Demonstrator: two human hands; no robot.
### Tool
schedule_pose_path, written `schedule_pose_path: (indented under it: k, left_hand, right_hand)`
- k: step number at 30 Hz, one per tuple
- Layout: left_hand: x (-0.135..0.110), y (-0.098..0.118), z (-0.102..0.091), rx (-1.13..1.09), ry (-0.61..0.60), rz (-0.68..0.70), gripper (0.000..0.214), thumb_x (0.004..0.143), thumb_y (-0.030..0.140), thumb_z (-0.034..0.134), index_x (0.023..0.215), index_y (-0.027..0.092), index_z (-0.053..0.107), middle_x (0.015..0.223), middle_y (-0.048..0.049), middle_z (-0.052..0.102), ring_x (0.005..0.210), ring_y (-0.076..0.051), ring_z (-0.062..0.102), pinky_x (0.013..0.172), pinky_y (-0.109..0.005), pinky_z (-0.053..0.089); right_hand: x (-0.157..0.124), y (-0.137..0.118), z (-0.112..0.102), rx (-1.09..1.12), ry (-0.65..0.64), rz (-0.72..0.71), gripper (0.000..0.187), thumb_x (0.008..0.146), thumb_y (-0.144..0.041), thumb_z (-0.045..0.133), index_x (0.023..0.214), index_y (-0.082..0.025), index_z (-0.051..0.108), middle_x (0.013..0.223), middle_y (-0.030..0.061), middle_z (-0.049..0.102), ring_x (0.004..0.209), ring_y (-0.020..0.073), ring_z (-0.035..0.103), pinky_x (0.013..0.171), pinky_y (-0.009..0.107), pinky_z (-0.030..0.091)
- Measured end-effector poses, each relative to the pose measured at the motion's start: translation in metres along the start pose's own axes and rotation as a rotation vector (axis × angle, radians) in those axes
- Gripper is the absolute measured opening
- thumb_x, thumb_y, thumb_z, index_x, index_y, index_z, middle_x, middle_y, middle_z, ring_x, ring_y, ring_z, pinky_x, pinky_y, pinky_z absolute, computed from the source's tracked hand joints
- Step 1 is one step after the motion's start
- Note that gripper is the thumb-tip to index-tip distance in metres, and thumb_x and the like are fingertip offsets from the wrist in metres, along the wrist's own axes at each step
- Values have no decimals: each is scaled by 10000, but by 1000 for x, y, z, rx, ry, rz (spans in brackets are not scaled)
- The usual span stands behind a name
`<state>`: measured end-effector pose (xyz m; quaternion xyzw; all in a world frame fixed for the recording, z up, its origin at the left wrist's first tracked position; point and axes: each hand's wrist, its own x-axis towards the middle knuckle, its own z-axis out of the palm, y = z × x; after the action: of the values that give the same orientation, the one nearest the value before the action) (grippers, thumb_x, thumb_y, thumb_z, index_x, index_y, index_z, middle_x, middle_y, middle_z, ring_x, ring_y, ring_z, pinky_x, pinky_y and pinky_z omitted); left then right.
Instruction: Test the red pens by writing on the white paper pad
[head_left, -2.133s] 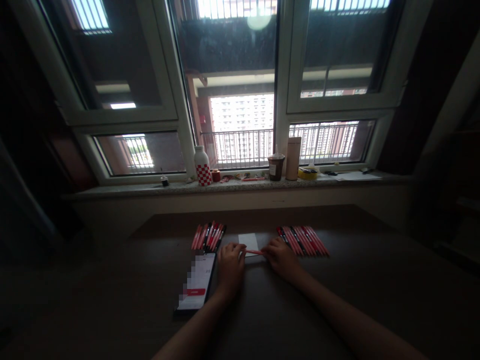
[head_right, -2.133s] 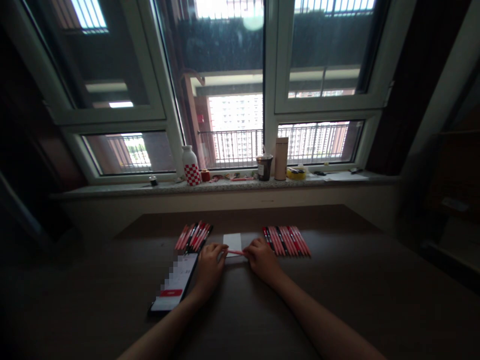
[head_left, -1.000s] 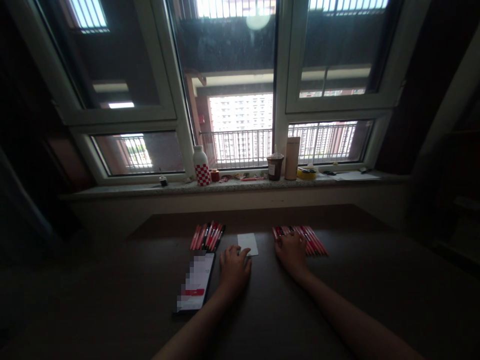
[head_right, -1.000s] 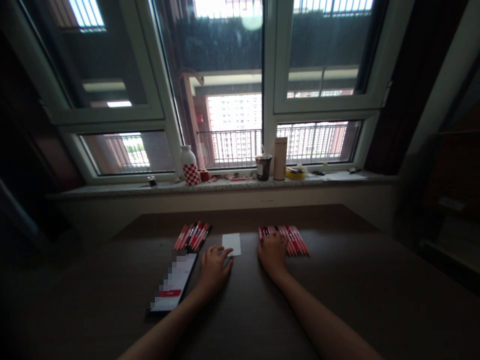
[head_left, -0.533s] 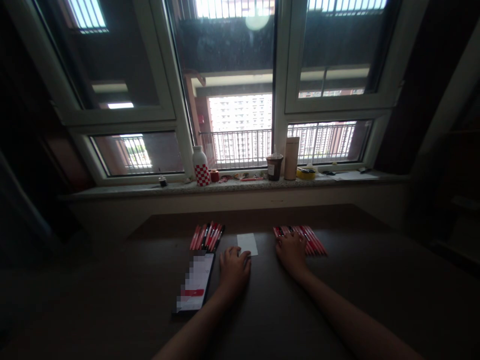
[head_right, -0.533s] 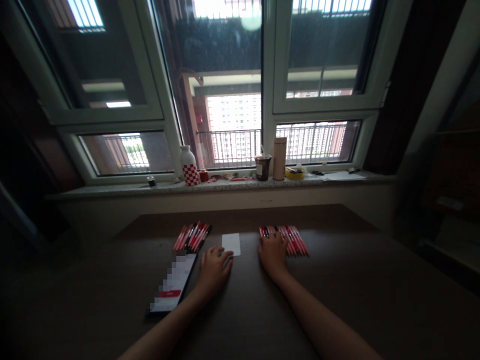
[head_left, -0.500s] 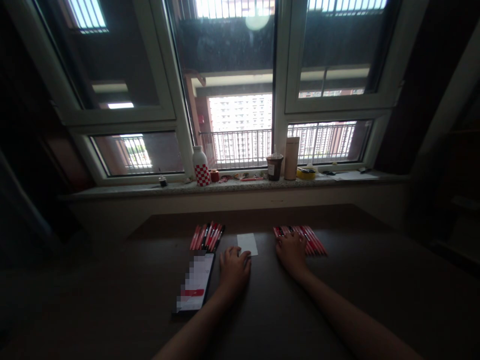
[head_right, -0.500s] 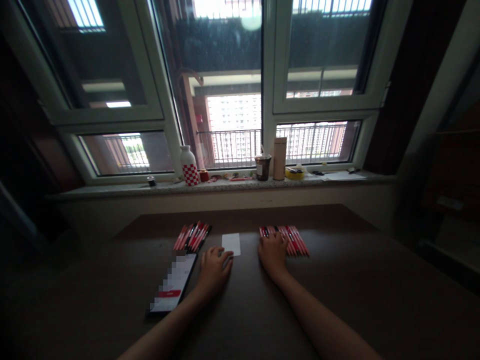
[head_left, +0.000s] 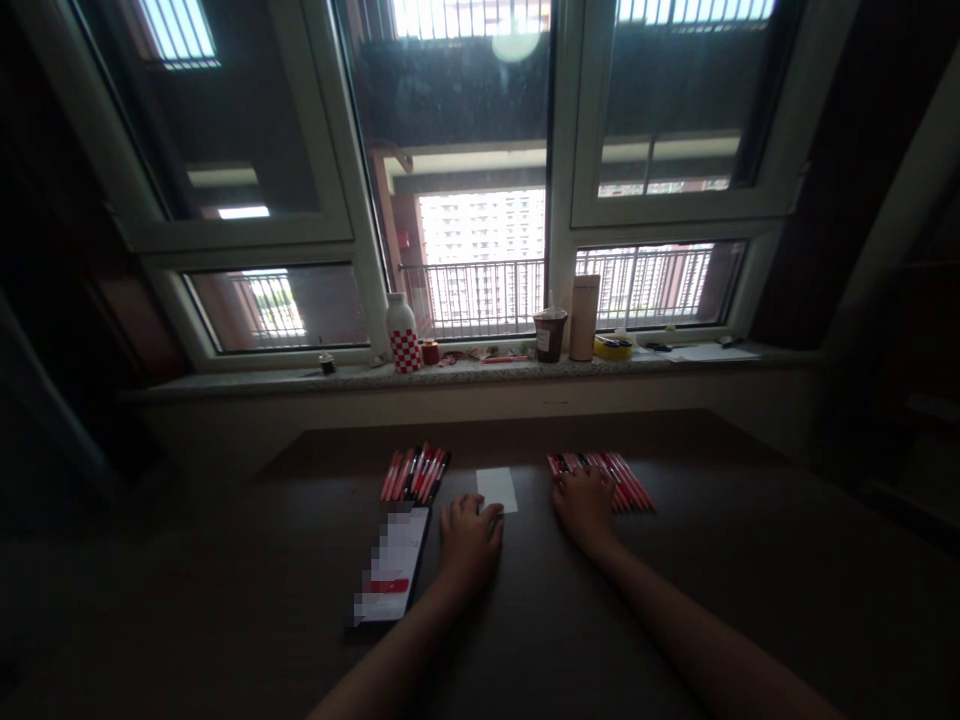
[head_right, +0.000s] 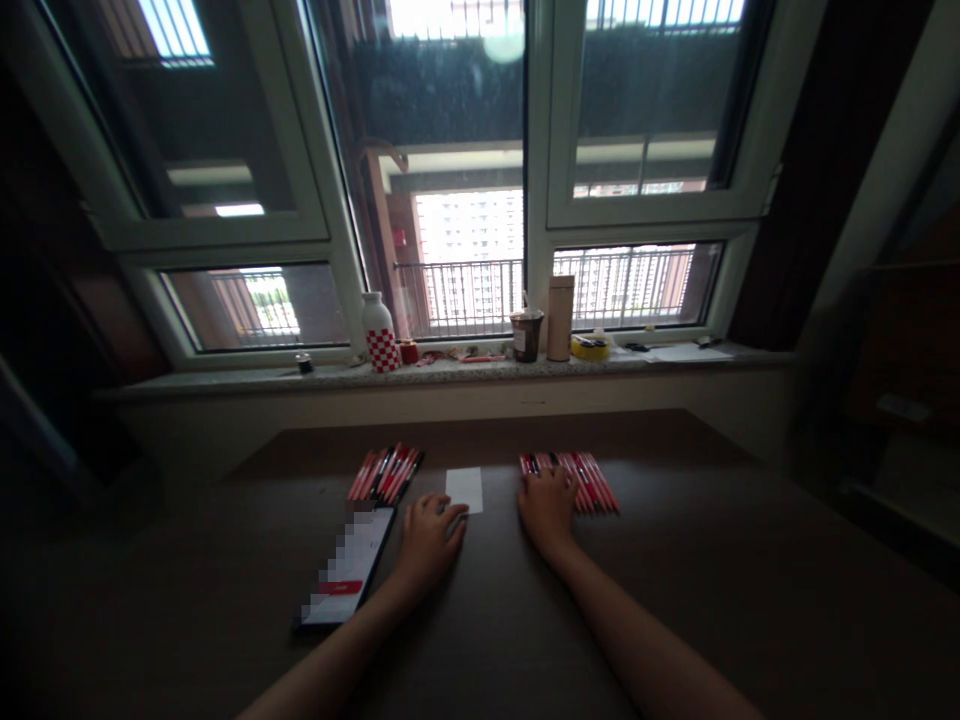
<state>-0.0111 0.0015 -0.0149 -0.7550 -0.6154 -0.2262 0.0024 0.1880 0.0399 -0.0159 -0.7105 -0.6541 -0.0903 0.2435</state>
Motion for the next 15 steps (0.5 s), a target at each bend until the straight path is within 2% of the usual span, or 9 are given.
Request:
schedule_pose_path:
  k: [10,15]
  left_hand:
    - [-1,1,-2,-22,-5,1,281,865,321,476,1084,334,651,1232,-45,571,1211,-261,403,1037,-501,260]
    - [-1,3,-5,-7,-2,-14,307,859,318,478,1127,305,626,1235,-52,575,1201,-251,420,1050,-491,257]
  right_hand:
    - [-2,-1,-3,26,61,-18,236,865,-281,492,974,-228,695,1011,100,654,1038,293,449,940,460,234]
    - [-2,-1,-3,71,109,-67,225,866,-264,499,976,-220,690,1044,107,632,1036,292,449,928,443,285]
